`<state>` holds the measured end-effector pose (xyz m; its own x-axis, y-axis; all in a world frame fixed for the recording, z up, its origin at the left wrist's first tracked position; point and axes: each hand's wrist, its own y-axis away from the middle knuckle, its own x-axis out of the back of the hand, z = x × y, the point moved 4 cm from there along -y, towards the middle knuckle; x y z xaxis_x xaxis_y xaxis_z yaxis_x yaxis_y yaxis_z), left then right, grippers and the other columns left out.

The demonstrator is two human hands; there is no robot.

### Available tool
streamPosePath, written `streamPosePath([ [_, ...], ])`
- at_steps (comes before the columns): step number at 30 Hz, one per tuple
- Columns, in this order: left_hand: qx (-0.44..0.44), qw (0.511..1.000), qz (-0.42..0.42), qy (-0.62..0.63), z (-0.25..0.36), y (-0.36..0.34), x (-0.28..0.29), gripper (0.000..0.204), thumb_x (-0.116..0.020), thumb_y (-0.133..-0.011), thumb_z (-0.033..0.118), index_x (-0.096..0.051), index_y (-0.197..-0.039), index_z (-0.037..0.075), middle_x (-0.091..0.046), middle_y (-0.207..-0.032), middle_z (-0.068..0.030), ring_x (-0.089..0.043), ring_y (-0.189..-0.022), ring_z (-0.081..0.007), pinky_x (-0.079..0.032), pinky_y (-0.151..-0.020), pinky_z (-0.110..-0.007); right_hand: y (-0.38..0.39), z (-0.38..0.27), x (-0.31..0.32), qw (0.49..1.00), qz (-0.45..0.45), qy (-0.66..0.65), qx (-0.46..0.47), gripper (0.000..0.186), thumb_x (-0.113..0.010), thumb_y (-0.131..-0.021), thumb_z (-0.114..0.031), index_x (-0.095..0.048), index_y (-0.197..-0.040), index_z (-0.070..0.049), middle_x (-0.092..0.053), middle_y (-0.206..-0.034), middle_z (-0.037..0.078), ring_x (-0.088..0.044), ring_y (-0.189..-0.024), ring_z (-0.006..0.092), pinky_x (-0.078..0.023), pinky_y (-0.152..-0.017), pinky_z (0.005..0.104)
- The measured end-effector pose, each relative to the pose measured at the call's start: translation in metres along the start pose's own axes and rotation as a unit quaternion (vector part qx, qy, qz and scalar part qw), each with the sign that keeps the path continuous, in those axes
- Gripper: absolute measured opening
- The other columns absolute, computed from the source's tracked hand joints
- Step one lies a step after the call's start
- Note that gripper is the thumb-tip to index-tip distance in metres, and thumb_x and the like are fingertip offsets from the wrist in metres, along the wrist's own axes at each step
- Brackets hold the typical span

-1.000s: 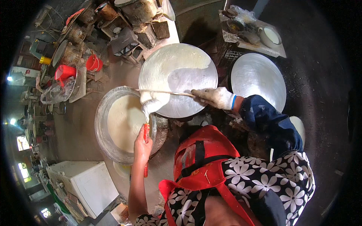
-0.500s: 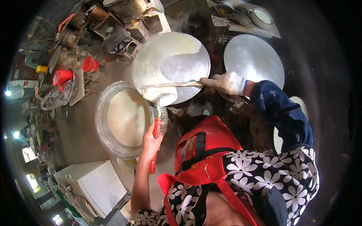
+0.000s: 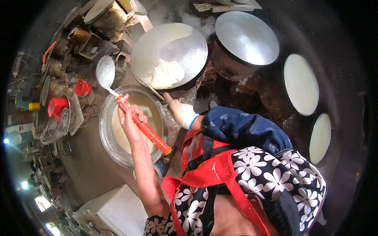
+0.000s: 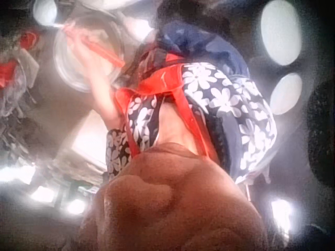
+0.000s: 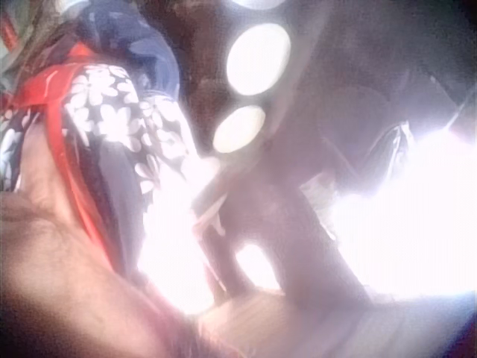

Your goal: The person pours batter onto multiple hot circular pans and spreads it evenly using a wooden stick. They then flip the cooking crepes and remove them from the pans, repeating the process continuously.

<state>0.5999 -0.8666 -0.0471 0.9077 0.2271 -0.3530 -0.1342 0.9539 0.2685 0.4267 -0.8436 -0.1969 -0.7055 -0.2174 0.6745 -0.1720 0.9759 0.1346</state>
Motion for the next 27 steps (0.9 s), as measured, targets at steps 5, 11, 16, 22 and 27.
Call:
streamPosePath([
  [5,0.03,0.999,-0.015,0.039,0.0,0.015,0.043,0.042,-0.057,-0.104,0.009,-0.055,-0.146,0.009,-0.049,-0.082,0.0013,-0.044,-0.057,-0.0068,-0.037,-0.048,-0.022,0.047,0.019,-0.01,0.997,0.037,0.034,-0.051,0.077,-0.051,-0.099,-0.008,-0.019,-0.169,-0.01,-0.067,-0.121,0.034,-0.072,-0.103,0.0481,-0.058,-0.085,0.0554],
  [11,0.114,0.99,-0.066,0.047,-0.02,0.034,0.076,0.034,-0.061,-0.106,0.01,-0.058,-0.14,0.007,-0.049,-0.079,0.0014,-0.043,-0.053,-0.0057,-0.039,-0.043,-0.022,0.093,0.037,0.048,0.982,0.065,0.103,-0.147,0.072,-0.055,-0.101,-0.012,-0.026,-0.167,-0.012,-0.07,-0.111,0.03,-0.073,-0.094,0.0483,-0.058,-0.078,0.0545],
  [16,0.18,0.979,-0.087,0.026,-0.033,0.045,0.085,0.028,-0.064,-0.107,0.011,-0.06,-0.134,0.006,-0.05,-0.078,0.0019,-0.043,-0.051,-0.005,-0.038,-0.041,-0.021,0.076,0.045,0.042,0.979,0.173,0.045,-0.097,0.062,-0.055,-0.107,-0.018,-0.033,-0.165,-0.014,-0.069,-0.094,0.027,-0.071,-0.084,0.0451,-0.056,-0.072,0.0527],
  [22,0.213,0.975,-0.066,-0.022,-0.044,0.048,0.083,0.019,-0.066,-0.108,0.014,-0.063,-0.126,0.009,-0.053,-0.078,0.0011,-0.045,-0.052,-0.0068,-0.039,-0.044,-0.023,0.12,0.052,0.033,0.995,0.037,0.076,-0.046,0.067,-0.055,-0.105,-0.017,-0.028,-0.167,-0.013,-0.071,-0.106,0.028,-0.072,-0.09,0.0472,-0.057,-0.077,0.0551],
  [27,0.221,0.972,-0.079,-0.021,-0.049,0.046,0.065,0.02,-0.065,-0.109,0.018,-0.063,-0.125,0.006,-0.049,-0.076,0.0025,-0.042,-0.051,-0.0045,-0.036,-0.043,-0.022,0.125,0.101,0.108,0.982,0.066,0.108,-0.14,0.062,-0.053,-0.107,-0.021,-0.032,-0.165,-0.015,-0.071,-0.105,0.027,-0.072,-0.091,0.0478,-0.057,-0.076,0.056],
])
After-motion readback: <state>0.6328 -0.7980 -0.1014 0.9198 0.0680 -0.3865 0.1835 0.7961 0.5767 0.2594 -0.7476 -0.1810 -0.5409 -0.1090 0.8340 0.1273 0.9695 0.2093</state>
